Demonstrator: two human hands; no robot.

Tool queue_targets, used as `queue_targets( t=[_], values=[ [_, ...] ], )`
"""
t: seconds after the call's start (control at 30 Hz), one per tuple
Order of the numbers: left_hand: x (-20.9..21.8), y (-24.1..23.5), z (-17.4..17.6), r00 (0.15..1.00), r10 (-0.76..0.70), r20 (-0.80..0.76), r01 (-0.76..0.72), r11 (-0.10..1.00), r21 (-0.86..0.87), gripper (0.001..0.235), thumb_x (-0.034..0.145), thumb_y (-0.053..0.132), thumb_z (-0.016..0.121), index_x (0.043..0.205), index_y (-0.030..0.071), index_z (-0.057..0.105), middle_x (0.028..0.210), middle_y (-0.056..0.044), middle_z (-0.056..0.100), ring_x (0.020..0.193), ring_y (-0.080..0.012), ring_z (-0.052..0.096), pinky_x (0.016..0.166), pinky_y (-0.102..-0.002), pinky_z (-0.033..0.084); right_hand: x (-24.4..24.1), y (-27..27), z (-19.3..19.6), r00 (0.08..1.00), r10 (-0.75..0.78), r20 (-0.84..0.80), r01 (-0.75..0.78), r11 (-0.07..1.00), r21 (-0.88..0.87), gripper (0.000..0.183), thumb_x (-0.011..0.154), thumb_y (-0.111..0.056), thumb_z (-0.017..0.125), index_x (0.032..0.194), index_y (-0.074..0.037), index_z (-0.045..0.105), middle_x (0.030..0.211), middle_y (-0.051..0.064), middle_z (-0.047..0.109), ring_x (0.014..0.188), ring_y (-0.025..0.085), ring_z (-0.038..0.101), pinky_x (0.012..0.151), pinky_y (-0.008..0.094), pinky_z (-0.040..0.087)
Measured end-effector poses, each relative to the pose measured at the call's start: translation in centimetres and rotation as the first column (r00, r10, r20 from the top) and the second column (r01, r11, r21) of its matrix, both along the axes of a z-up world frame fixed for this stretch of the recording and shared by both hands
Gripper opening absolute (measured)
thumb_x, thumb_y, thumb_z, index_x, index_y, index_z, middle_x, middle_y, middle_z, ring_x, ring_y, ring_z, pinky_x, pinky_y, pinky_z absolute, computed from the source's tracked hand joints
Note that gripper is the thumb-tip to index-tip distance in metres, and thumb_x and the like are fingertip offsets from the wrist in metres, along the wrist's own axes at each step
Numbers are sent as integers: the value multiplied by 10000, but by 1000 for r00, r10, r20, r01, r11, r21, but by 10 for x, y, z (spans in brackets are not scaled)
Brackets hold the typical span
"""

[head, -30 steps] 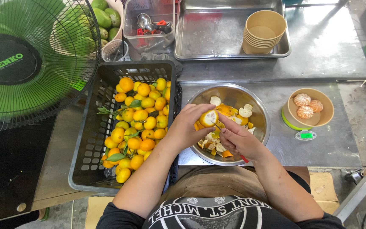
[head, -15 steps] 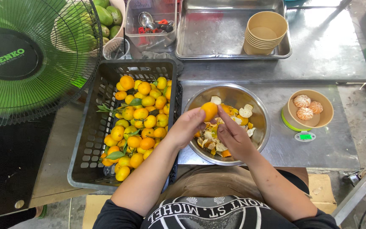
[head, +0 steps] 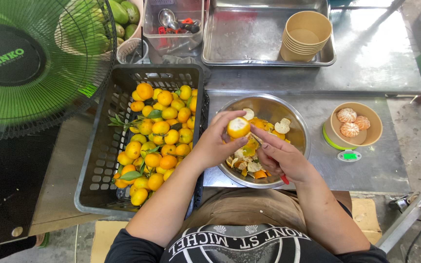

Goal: The person peels citrus fruits by hand and places the peeled segments into a small paper cup while putting the peels into a metal bowl.

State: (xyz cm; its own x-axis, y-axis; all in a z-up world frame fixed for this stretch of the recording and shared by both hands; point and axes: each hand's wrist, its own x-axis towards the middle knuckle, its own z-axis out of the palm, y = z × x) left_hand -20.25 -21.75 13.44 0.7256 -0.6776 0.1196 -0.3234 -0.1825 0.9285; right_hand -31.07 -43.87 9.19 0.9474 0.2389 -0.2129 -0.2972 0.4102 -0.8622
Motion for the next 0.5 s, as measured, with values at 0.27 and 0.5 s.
queue_targets(
  t=[0.27,0.5],
  values=[
    [-2,3,17,895,-27,445,41,999,-22,638,831,92,830,1414,166,582,1316,-98,580,1192,-270,634,997,-335,535,2,11,-14,999,-1,-40,-1,998,-61,588,1059,-197,428,1632,-206,298,654,-41,398,539,59,353,462,213,303],
    [3,1,0,1000,27,-3,-27,999,-38,634,870,105,817,1456,131,576,1275,-34,624,943,-143,620,782,-280,544,1,27,-23,982,-106,156,124,987,-107,582,1074,-207,451,1633,-143,300,651,-39,400,529,61,356,473,214,320]
  ],
)
